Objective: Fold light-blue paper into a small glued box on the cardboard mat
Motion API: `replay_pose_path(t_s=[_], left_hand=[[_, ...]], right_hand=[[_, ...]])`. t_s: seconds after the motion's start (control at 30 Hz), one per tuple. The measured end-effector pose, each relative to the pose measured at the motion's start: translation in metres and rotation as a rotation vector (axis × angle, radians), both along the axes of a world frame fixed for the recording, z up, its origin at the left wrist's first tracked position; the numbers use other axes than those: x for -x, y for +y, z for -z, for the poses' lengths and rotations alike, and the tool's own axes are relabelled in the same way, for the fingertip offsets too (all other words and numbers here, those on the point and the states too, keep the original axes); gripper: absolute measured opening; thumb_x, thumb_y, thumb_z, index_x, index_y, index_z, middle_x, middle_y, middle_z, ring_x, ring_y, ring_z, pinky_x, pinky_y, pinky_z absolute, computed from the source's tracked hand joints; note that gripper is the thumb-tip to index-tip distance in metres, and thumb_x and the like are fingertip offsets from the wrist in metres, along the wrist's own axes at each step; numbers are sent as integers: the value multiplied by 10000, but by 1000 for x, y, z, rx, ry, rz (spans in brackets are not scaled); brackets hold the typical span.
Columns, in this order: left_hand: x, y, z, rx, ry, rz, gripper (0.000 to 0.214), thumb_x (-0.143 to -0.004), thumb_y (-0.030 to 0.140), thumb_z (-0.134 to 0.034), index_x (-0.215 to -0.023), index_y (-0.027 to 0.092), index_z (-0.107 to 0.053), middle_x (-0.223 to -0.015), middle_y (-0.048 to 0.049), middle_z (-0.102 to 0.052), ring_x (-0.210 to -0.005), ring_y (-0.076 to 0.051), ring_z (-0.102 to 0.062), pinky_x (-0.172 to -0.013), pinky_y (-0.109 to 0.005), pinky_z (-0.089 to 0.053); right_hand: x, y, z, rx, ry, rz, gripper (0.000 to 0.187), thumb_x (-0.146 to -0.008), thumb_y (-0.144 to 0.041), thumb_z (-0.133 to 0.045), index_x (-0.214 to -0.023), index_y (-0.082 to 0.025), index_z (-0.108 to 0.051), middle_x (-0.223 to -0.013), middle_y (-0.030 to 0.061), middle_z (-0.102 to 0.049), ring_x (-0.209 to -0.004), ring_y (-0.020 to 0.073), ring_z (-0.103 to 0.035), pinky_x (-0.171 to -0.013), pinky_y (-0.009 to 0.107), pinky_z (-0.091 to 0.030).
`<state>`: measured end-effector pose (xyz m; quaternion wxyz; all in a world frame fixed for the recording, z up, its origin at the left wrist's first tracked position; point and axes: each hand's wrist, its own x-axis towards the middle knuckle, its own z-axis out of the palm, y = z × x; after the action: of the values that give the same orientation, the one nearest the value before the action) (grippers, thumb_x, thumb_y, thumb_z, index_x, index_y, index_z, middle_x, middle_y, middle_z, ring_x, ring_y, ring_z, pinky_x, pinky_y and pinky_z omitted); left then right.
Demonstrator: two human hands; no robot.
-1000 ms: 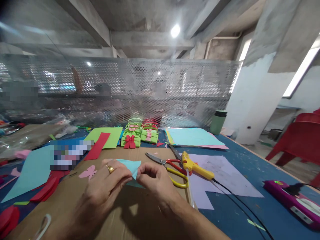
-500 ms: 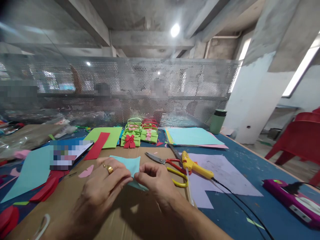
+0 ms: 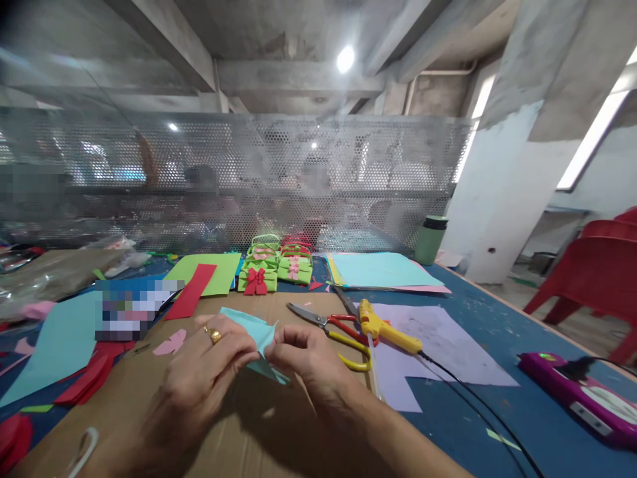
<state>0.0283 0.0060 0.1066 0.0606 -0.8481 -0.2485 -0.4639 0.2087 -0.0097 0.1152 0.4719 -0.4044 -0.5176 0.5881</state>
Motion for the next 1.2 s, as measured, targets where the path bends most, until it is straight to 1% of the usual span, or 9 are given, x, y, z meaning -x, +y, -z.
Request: replay_pose_path(t_s=[0.13,0.27,0.43,0.57,0.7,0.83,1.03,1.2], left_hand=[[2,-1,-1,18,8,10,152,-946,89,-513,-835,173,-575,-793,-26,-543,-792,-185,-485,-745,-345,-365],[3,0,-1,28,6,14,131,-952,104,-520,-860,172,-585,-814,-30,-557,-813,-187,-485,-749,-345,-372],[3,2,-1,23,-13,45,115,-954,118,-534,-977,188,-622,-850,-27,-583,-830,-183,-492,-739,-330,-390],[3,2,0,53,-3,35,126,-962,134,-520,-965,198,-629,-853,-32,-588,-834,-188,-500,-742,-339,-400],[3,1,1,69,2,17,139,-961,133,-512,-915,193,-629,-842,-35,-578,-823,-191,-492,-730,-341,-393],[3,0,0,81,0,16,150,-959,127,-510,-904,194,-632,-832,-36,-579,-815,-192,-496,-716,-332,-392],[3,1,-1,90,6,22,152,-961,129,-508,-905,193,-634,-824,-31,-584,-801,-186,-499,-707,-325,-387],[2,2,0,78,5,29,147,-956,120,-515,-912,192,-636,-827,-26,-587,-801,-183,-499,-717,-330,-380]], right_hand=[[-1,-1,-4,-13,-65,-1,166,-704,-292,-680,-649,-156,-600,-640,-21,-495,-643,122,-404,-647,285,-299],[-1,-1,-9,-18,-136,19,240,-654,-343,-727,-620,-163,-572,-631,-25,-480,-650,124,-384,-641,278,-278],[-1,0,-11,1,-146,17,317,-628,-412,-771,-621,-167,-569,-633,-31,-468,-653,122,-376,-640,270,-279],[-1,-2,-11,-1,-142,19,345,-618,-434,-794,-627,-174,-568,-627,-35,-468,-649,123,-386,-629,267,-283],[-2,-1,-9,-11,-161,21,321,-632,-425,-787,-639,-180,-579,-636,-33,-478,-648,123,-382,-621,265,-273],[-4,2,-6,-11,-189,7,291,-612,-388,-783,-629,-177,-583,-630,-37,-463,-646,121,-361,-622,267,-255],[0,-1,-10,31,-147,74,235,-590,-340,-751,-645,-161,-609,-646,-25,-503,-663,128,-402,-659,268,-291],[-1,-1,-9,25,-151,68,220,-595,-325,-741,-628,-166,-593,-633,-29,-490,-651,125,-402,-647,267,-292]])
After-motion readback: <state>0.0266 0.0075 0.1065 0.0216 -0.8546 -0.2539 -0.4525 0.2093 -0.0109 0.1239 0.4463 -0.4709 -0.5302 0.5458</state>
